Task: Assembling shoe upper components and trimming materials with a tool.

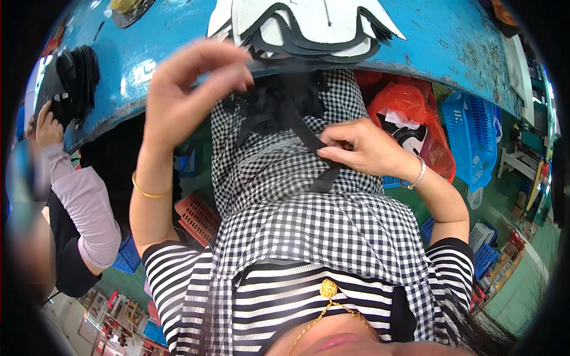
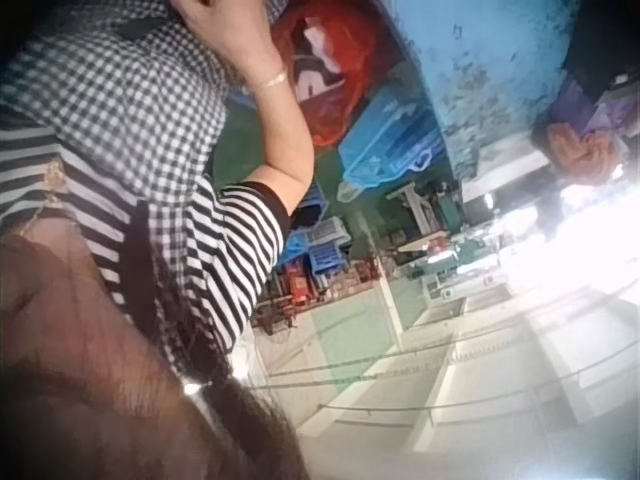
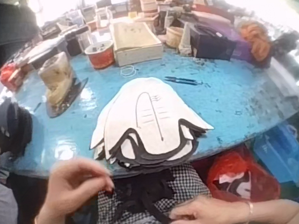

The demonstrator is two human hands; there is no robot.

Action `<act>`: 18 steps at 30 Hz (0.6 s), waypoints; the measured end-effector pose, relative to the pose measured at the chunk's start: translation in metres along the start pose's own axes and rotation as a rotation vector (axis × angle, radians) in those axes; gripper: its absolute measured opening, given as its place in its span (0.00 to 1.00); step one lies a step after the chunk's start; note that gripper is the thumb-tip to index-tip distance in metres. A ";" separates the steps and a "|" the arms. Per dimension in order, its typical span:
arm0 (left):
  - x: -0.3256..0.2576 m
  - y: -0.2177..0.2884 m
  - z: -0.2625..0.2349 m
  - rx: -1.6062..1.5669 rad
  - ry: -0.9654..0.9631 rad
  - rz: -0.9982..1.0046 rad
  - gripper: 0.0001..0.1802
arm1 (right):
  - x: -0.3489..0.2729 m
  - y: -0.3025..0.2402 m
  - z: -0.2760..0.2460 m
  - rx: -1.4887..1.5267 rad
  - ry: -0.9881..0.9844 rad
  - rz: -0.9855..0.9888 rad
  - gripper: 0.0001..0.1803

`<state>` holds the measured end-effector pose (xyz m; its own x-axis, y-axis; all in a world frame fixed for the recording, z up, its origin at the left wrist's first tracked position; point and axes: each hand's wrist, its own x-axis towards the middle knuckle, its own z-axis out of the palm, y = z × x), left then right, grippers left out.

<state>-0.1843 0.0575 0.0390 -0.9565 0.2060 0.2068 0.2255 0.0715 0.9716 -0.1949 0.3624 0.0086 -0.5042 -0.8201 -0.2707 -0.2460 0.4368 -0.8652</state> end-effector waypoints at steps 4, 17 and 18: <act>-0.040 -0.029 0.010 0.192 -0.190 -0.315 0.09 | 0.003 0.007 -0.003 -0.077 -0.151 -0.019 0.10; -0.063 -0.013 0.000 0.646 0.142 -0.119 0.06 | 0.039 -0.012 -0.028 -0.218 0.191 -0.034 0.15; -0.057 0.004 -0.001 0.616 0.161 -0.077 0.06 | 0.043 -0.021 -0.030 -0.136 0.222 -0.102 0.14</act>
<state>-0.1293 0.0448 0.0315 -0.9791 0.0328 0.2006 0.1750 0.6379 0.7499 -0.2363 0.3291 0.0276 -0.6363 -0.7680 -0.0730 -0.4059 0.4137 -0.8149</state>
